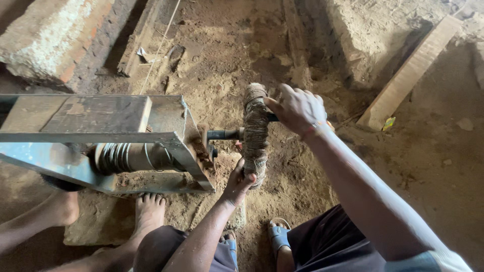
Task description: The person rotates a hand-cranked winding machine to coil a fibrous material onto a spindle, using their hands to guide the material and maintain tension.
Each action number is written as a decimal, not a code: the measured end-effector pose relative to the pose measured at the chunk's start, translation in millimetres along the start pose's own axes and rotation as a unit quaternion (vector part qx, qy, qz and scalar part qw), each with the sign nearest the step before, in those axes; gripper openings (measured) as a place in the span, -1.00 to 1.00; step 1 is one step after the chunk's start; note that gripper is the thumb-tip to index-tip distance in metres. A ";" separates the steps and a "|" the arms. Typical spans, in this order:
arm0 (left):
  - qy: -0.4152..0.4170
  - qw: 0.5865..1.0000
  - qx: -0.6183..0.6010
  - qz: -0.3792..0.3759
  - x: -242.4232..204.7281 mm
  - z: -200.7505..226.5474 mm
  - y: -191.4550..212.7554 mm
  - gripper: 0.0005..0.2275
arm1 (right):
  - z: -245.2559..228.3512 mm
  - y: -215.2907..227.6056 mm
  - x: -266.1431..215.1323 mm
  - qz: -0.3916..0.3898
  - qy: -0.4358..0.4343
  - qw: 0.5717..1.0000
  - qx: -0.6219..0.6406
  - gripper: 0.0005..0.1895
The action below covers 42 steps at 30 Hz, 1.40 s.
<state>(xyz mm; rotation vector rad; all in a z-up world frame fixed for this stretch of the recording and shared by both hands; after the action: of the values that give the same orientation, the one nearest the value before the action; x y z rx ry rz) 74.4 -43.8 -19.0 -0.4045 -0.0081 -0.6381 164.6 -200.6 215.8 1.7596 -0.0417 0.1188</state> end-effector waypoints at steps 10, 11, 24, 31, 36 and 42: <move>0.024 0.999 0.020 0.023 2.9 15.8 -7.7 -0.01 | 16.5 3.9 12.5 0.106 0.041 0.994 -0.006 -0.48; 0.038 0.999 0.023 0.030 3.5 16.3 -8.2 -0.03 | 16.6 3.8 17.1 0.113 0.044 0.993 -0.003 -0.48; 0.060 0.998 0.030 0.020 -0.5 26.2 -5.7 -0.07 | 25.2 -3.1 38.9 0.044 -0.012 0.998 0.033 -0.47; 0.147 0.908 0.392 0.026 -16.0 -1.6 13.9 -0.24 | 23.2 -2.6 42.8 0.045 -0.005 0.998 0.040 -0.44; 0.061 0.926 0.370 0.035 -16.0 17.9 8.4 -0.33 | 30.8 -7.2 53.7 0.029 -0.027 0.998 0.053 -0.44; -0.039 0.915 0.400 0.009 -16.6 52.1 -10.4 -0.52 | 35.5 -14.2 69.7 0.023 -0.029 0.998 0.050 -0.42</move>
<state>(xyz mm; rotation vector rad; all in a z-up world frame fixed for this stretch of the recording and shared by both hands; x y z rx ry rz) 61.0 -22.6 30.7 0.3670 -0.3323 -0.5469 237.2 -230.1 202.5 1.8619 -0.1192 0.1044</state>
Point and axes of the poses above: each hand's wrist, its own x-axis towards the middle knuckle, its own y-axis out of the back of the hand, z = x × y, the point moved 9 cm from there along x, towards the middle knuckle, and after that the axes turned 6 degrees about -z, right-handed, at the moved point
